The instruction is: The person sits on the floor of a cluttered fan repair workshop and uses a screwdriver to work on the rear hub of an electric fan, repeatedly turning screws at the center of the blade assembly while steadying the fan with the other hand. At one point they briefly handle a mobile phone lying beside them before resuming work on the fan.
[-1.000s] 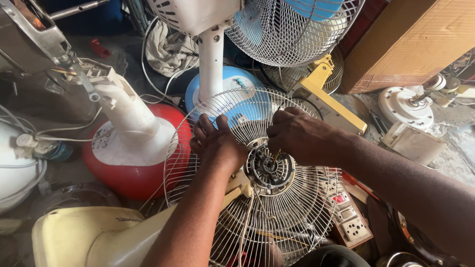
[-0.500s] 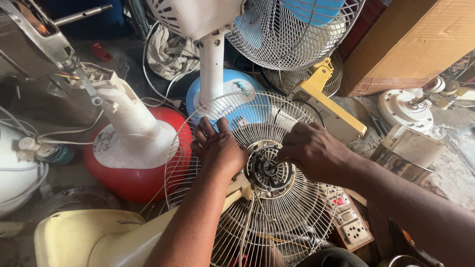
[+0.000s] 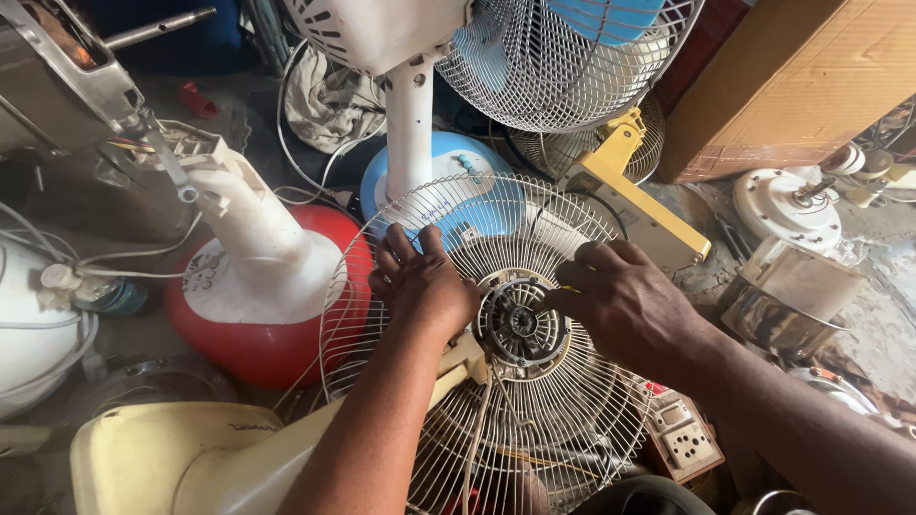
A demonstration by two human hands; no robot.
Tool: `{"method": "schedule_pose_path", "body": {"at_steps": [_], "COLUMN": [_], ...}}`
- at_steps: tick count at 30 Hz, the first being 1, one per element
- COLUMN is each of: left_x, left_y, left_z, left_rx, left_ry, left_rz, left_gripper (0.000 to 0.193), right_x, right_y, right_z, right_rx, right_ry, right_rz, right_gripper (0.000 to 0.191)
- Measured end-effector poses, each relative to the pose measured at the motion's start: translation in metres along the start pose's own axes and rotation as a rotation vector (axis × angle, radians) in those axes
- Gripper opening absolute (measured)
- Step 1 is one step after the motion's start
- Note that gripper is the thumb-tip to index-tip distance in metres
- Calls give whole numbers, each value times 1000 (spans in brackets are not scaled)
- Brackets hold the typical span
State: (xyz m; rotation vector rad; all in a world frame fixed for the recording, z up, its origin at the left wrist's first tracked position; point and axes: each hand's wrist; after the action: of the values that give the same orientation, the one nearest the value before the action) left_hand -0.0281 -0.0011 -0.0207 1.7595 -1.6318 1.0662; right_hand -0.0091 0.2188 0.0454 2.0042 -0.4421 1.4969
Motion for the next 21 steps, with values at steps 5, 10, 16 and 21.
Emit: {"method": "schedule_pose_path", "body": {"at_steps": [5, 10, 16, 21], "left_x": [-5, -9, -10, -8], "left_y": [2, 5, 7, 6], "left_z": [2, 7, 10, 12], "left_rx": [5, -3, 3, -25], "left_ry": [14, 10, 67, 127], "left_rz": [-1, -40, -103, -186], "left_gripper": [93, 91, 80, 69], "right_x": [2, -23, -80, -78], "right_y": [-37, -153, -283, -261], "right_z": [-15, 1, 23, 33], "right_rx": [-180, -1003, -1275, -1438], "right_ry": [112, 553, 822, 920], "right_rz": [-148, 61, -95, -65], "right_gripper": [16, 33, 36, 47]}}
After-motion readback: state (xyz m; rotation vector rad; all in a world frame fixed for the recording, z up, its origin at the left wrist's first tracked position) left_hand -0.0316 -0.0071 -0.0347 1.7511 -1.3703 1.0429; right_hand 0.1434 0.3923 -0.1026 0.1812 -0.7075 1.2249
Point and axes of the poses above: each hand's wrist, its own y-axis towards the middle knuckle, its own x-axis out of the back of the hand, z = x × y, and after that the axes turned 5 degrees about -x, right-handed
